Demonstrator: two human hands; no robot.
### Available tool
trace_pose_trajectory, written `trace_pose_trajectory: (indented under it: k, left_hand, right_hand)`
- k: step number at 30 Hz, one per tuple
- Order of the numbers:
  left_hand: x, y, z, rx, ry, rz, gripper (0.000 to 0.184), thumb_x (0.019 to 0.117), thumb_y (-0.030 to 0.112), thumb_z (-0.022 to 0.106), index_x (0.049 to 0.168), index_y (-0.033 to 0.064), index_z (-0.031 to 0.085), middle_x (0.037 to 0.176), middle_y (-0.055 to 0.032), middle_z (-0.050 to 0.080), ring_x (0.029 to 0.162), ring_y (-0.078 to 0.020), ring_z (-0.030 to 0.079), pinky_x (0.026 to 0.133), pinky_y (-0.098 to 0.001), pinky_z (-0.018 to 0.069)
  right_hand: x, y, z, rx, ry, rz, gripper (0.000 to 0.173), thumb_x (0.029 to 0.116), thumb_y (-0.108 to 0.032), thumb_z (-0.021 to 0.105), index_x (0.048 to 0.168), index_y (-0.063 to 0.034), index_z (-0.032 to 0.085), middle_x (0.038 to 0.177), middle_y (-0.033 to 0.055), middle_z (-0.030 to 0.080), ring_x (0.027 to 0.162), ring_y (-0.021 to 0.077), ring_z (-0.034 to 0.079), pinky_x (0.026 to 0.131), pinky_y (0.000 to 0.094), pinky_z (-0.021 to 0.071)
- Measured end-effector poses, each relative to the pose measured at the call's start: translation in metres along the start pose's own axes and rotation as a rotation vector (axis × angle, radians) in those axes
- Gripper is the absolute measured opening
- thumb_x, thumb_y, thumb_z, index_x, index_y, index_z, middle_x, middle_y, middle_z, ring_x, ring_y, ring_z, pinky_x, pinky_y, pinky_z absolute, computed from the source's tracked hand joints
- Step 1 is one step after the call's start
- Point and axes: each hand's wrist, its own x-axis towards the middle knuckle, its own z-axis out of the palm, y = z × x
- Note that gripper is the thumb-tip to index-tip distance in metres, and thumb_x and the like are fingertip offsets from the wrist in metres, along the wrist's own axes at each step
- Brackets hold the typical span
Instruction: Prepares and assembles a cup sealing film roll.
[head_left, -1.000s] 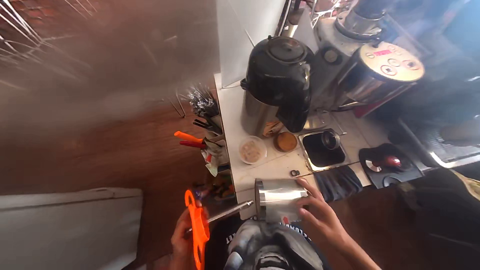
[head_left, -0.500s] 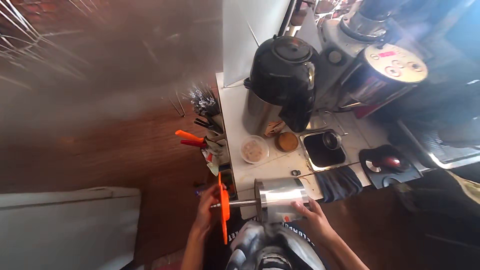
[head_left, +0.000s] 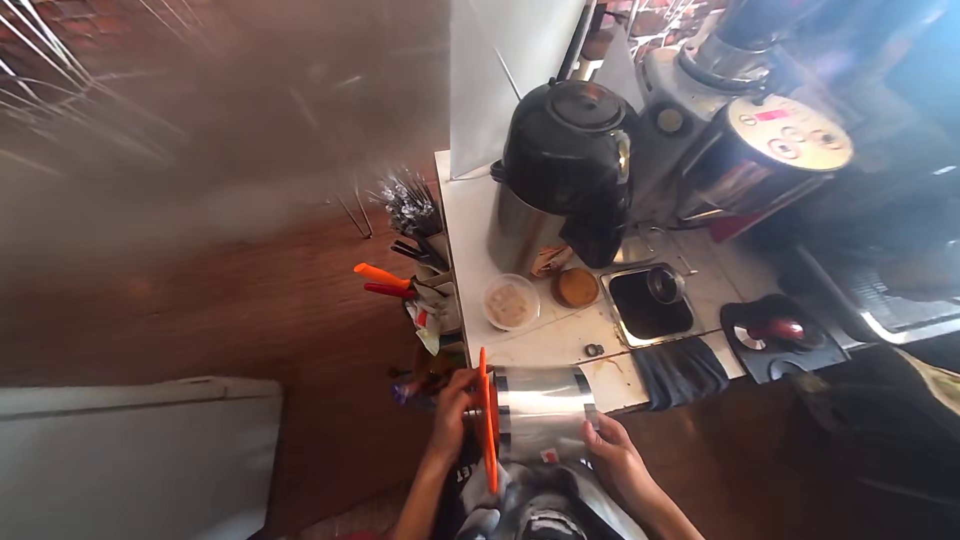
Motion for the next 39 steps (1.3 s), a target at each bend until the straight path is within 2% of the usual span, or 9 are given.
trace_pose_trajectory:
  k: [3,6,9,13,17,25,27,33,39]
  left_hand:
    - [0.0,0.004,0.004,-0.122,0.053,-0.072,0.053,0.1044,0.038,0.042,0.134,-0.0026,0.06,0.115,-0.0089,0.068,0.1,-0.0127,0.066,0.088,-0.0294,0.0559]
    - [-0.002,0.008,0.005,-0.158,0.029,-0.105,0.055,0.107,0.042,0.037,0.134,-0.0019,0.057,0.106,-0.0053,0.069,0.092,-0.0097,0.067,0.082,-0.0273,0.057]
    - [-0.008,0.013,0.001,-0.161,-0.014,-0.149,0.049,0.1053,0.033,0.039,0.135,-0.0009,0.057,0.113,-0.0072,0.069,0.097,-0.0114,0.066,0.085,-0.0291,0.0568]
    - [-0.012,0.014,0.001,-0.164,0.001,-0.181,0.054,0.1086,0.033,0.03,0.14,-0.0025,0.053,0.126,-0.0105,0.066,0.111,-0.0146,0.065,0.096,-0.032,0.0546]
    - [-0.016,0.011,0.012,-0.228,0.098,-0.215,0.06,0.1108,0.036,0.017,0.141,-0.0035,0.052,0.13,-0.0123,0.065,0.116,-0.0149,0.064,0.099,-0.0319,0.0535]
    - [-0.014,-0.002,0.031,-0.262,0.286,-0.093,0.05,0.108,0.023,0.025,0.135,-0.0063,0.056,0.122,-0.0135,0.067,0.109,-0.0151,0.065,0.097,-0.0329,0.0538]
    - [-0.014,-0.003,0.035,-0.288,0.298,-0.046,0.051,0.1071,0.022,0.024,0.138,-0.0076,0.053,0.133,-0.016,0.063,0.121,-0.0177,0.061,0.105,-0.0344,0.0497]
    - [-0.014,-0.002,0.018,-0.051,0.139,-0.037,0.062,0.1104,0.042,0.02,0.145,-0.0022,0.047,0.138,-0.0144,0.06,0.125,-0.0184,0.059,0.107,-0.0363,0.0493]
    - [-0.032,0.013,0.024,-0.07,0.281,-0.103,0.086,0.1056,0.061,0.013,0.142,-0.0076,0.049,0.133,-0.0166,0.065,0.122,-0.0198,0.063,0.106,-0.0359,0.0504]
  right_hand:
    - [0.002,-0.004,-0.002,-0.06,-0.041,0.07,0.019,0.1018,-0.025,0.059,0.109,-0.0121,0.071,0.099,0.0003,0.076,0.092,0.0097,0.072,0.088,0.0317,0.0595]
    - [0.011,-0.015,-0.005,-0.167,-0.121,0.139,0.024,0.1042,-0.024,0.054,0.116,-0.0083,0.066,0.102,0.0009,0.076,0.096,0.0106,0.072,0.091,0.0326,0.0593]
    - [0.013,-0.024,-0.001,-0.399,-0.065,0.157,0.045,0.1023,-0.032,0.06,0.134,-0.0012,0.054,0.119,0.0082,0.07,0.109,0.0156,0.07,0.097,0.0353,0.0591]
    - [0.022,-0.023,-0.009,-0.682,0.114,0.106,0.097,0.0756,-0.059,0.082,0.147,-0.007,0.043,0.14,0.0199,0.05,0.121,0.0286,0.058,0.089,0.043,0.0574]
    - [0.031,-0.016,-0.001,-0.311,-0.016,0.167,0.099,0.0834,-0.037,0.079,0.157,-0.0074,0.021,0.147,0.0127,0.051,0.126,0.0209,0.061,0.1,0.0407,0.0579]
    - [0.021,0.011,0.011,-0.285,0.124,0.035,0.102,0.0803,-0.048,0.079,0.152,0.001,0.026,0.135,0.0104,0.058,0.116,0.0117,0.064,0.095,0.032,0.0588]
    - [0.019,0.012,0.012,-0.306,0.128,0.012,0.105,0.0792,-0.053,0.08,0.151,0.0014,0.026,0.134,0.009,0.059,0.115,0.0096,0.064,0.095,0.0301,0.0587]
    - [0.027,0.001,-0.002,-0.376,0.005,0.047,0.097,0.0795,-0.044,0.084,0.149,-0.0018,0.03,0.133,0.0117,0.06,0.116,0.0169,0.066,0.095,0.0366,0.06]
    - [0.029,0.003,-0.01,-0.373,0.054,0.103,0.107,0.067,-0.052,0.091,0.148,-0.0048,0.038,0.136,0.0138,0.059,0.116,0.0228,0.067,0.09,0.0409,0.0623]
